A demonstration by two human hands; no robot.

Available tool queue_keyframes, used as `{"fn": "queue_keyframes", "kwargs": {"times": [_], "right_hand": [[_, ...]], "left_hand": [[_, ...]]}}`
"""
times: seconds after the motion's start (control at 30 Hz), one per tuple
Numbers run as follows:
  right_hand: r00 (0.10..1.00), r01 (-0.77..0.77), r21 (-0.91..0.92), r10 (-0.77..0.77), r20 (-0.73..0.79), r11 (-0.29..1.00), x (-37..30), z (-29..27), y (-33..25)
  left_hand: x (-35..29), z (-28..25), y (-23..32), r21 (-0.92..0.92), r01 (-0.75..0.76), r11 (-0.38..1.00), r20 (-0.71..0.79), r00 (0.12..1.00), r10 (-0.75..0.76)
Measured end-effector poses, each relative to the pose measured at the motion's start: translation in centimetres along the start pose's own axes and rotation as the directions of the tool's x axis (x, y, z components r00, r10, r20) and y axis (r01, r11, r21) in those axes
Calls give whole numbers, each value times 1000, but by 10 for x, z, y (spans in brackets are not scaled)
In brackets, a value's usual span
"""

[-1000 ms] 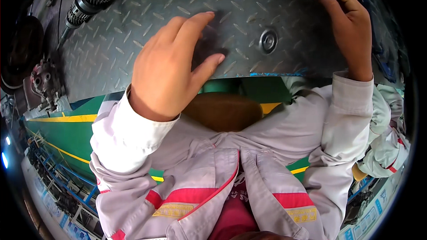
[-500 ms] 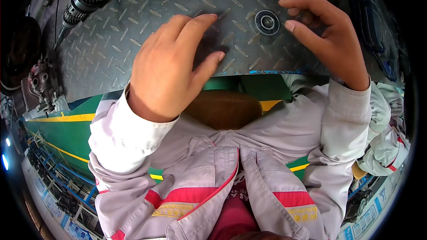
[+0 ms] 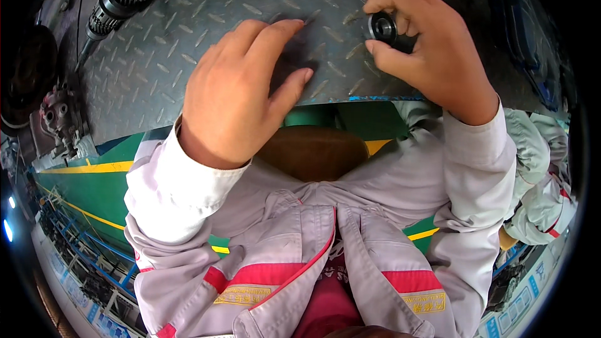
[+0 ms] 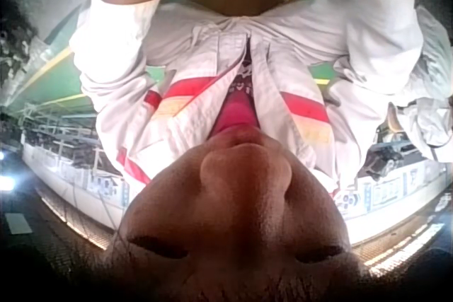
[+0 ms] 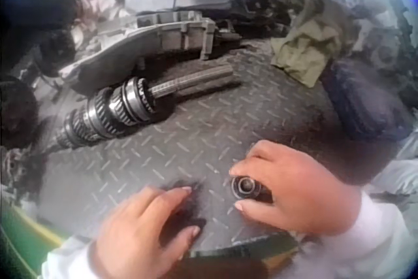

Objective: The person holds a metal bearing, turning it over and rotating the inner race with their fingers.

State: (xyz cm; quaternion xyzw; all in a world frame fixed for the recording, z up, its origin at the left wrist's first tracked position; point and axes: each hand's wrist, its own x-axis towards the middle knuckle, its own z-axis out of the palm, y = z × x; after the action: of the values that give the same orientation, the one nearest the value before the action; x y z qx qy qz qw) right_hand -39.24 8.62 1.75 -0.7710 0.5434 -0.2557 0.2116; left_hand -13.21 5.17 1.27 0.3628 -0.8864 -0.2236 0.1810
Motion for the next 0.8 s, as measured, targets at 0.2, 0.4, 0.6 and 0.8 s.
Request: {"fn": "queue_keyframes", "kwargs": {"times": [0.2, 0.4, 0.6, 0.8], "right_hand": [[992, -59, 179, 78, -98, 982, -2, -2, -4], [993, 79, 242, -98, 69, 967, -1, 4, -7], [988, 91, 257, -119, 97, 962, -3, 13, -8], [996, 38, 289, -61, 72, 957, 4, 4, -20]], "left_hand": [[-1, 0, -1, -9, -9, 1000, -8, 1000, 9], [-1, -1, 1, -21, 16, 1000, 10, 1000, -16], [-1, -1, 2, -12, 7, 1000, 9, 1000, -7], [-2, 0, -1, 4, -27, 1000, -12, 1000, 28]]}}
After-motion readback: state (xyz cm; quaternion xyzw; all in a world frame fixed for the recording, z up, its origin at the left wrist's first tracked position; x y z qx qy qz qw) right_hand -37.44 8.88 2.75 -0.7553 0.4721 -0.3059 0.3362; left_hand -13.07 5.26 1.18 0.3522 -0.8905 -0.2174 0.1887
